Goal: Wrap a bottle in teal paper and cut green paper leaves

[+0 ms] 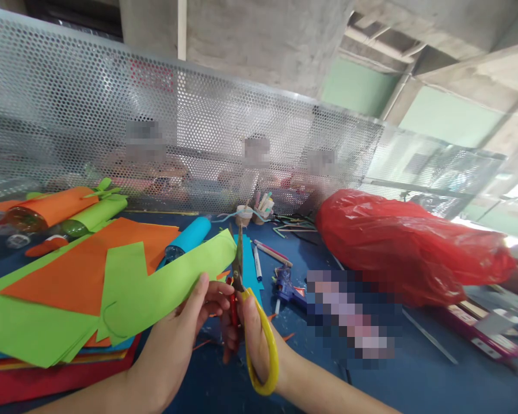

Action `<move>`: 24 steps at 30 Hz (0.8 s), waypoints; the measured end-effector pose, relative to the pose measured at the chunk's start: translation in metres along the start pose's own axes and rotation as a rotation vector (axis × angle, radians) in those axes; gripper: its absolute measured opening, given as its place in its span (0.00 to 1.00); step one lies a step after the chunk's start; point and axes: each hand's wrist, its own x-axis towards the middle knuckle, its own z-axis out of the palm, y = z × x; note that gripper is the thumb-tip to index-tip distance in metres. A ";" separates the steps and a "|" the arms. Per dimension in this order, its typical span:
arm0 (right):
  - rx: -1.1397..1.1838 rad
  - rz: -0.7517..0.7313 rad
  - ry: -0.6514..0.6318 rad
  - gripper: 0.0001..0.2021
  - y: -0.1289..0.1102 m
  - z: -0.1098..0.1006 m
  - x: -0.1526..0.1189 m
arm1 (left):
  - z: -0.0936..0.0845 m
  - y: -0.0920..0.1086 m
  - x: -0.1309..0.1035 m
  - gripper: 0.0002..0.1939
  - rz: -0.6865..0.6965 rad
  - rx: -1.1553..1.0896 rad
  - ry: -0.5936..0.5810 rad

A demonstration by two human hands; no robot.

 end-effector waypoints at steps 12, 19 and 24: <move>-0.132 -0.064 -0.056 0.28 0.000 -0.014 -0.001 | 0.002 0.018 0.008 0.12 0.049 -0.108 0.126; -0.141 -0.050 -0.078 0.29 0.004 -0.017 0.000 | -0.001 0.021 0.015 0.10 0.066 -0.144 0.161; -0.156 -0.033 -0.086 0.28 0.004 -0.019 0.000 | -0.002 0.021 0.020 0.10 0.107 -0.139 0.179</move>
